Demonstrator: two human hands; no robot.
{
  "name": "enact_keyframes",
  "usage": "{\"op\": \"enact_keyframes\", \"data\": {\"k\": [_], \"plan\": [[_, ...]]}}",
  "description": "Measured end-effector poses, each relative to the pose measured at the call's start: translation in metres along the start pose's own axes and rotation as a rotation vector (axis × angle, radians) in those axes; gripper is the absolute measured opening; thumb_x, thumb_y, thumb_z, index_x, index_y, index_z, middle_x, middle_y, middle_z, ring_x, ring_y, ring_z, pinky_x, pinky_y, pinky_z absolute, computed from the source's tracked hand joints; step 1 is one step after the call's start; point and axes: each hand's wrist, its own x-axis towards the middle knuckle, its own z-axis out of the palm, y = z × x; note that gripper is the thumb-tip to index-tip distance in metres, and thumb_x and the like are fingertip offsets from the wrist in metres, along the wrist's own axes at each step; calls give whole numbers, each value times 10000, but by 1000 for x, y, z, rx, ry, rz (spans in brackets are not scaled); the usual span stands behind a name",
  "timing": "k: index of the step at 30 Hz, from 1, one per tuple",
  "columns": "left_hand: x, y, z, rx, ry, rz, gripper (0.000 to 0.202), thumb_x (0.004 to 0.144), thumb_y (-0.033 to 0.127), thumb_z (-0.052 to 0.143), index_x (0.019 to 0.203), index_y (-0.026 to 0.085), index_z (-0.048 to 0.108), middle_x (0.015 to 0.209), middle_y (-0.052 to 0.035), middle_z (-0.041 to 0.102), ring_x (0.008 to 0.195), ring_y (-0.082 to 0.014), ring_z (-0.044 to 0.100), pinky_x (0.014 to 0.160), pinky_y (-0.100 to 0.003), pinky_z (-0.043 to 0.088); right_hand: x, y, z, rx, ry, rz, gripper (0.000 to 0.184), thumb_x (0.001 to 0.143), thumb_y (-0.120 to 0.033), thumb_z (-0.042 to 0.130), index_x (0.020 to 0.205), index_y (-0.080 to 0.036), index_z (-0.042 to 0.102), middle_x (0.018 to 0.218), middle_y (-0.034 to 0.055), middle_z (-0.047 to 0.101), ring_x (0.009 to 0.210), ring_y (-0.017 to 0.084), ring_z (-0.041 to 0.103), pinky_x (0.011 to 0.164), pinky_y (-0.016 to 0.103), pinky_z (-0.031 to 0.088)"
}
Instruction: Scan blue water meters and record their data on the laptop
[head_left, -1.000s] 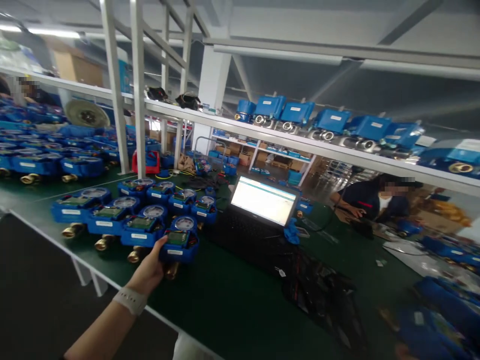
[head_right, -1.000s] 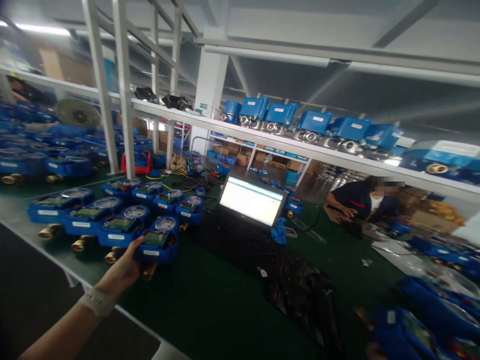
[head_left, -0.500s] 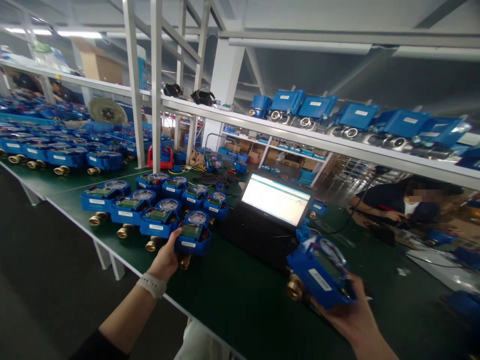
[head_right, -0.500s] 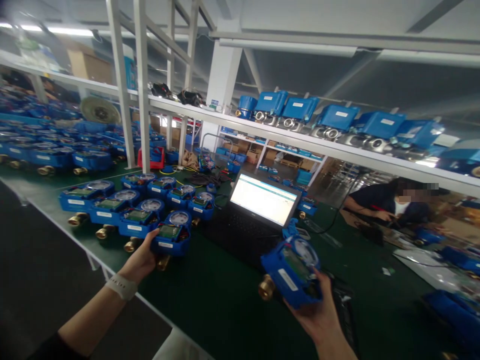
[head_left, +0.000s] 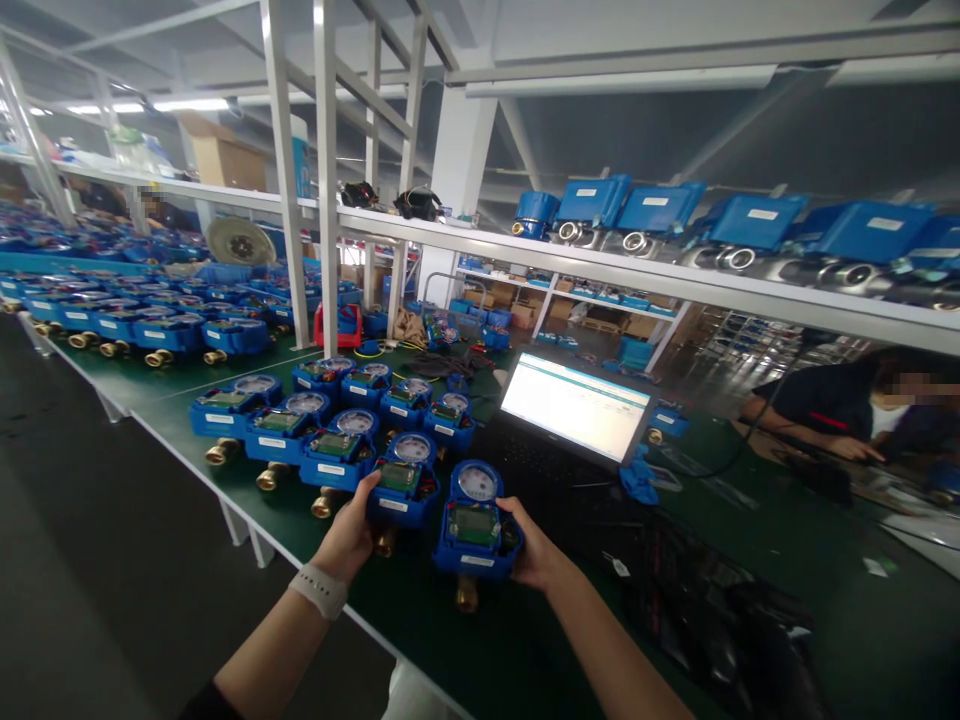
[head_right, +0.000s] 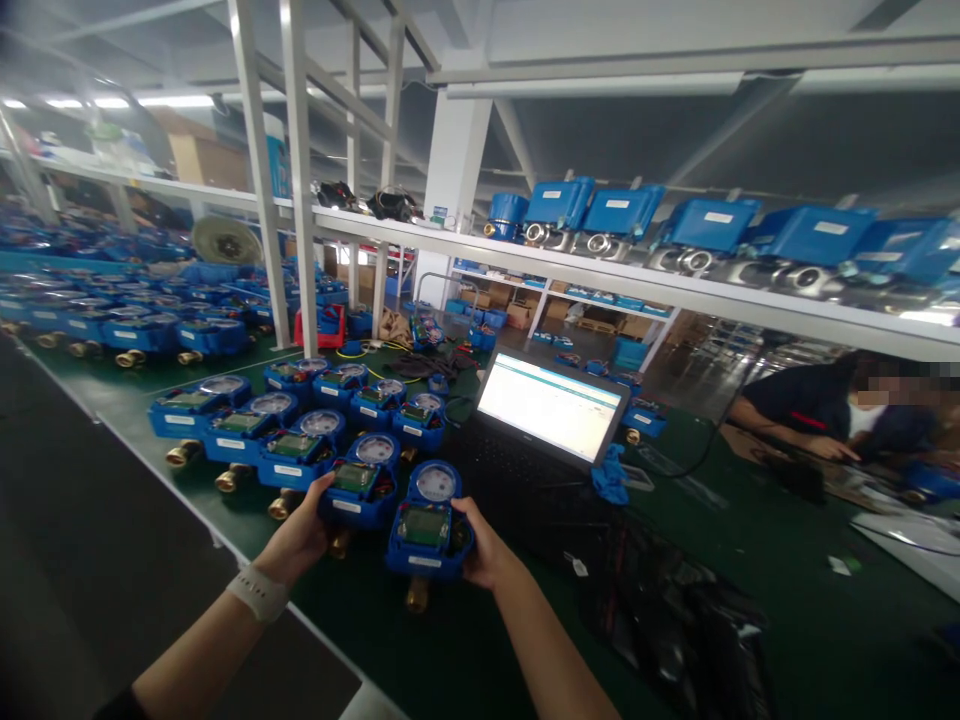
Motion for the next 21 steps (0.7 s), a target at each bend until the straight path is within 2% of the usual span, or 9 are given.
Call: {"op": "enact_keyframes", "data": {"k": [4,11,17,21], "plan": [[4,-2,-4,14,-21,8,308,879,242,604,1157,113,574,1029,-130,685,815,-242,680,637,-301,587,4,-7,4,-76,-11,8,451,838,-496,459,1024,-116,614,834,72,703,812,182,659,898,331,443],[4,-1,-6,34,-31,15,334,897,242,573,1210,129,546,1037,-121,684,803,-234,682,601,-292,586,2,2,11,-116,16,40,455,843,-521,374,926,-145,617,757,50,685,754,175,649,835,311,468],[2,2,-1,73,-19,25,395,896,239,577,1272,147,497,1104,-114,665,891,-232,669,705,-306,592,5,-4,14,-204,55,33,446,881,-517,322,843,-169,598,694,33,654,686,159,637,757,302,493],[0,5,-5,104,-109,17,338,933,295,502,1248,176,526,1140,-96,653,1017,-248,629,855,-368,559,-5,-7,5,-303,180,-81,519,858,-622,345,811,-167,591,697,49,641,660,176,624,688,336,509]]}}
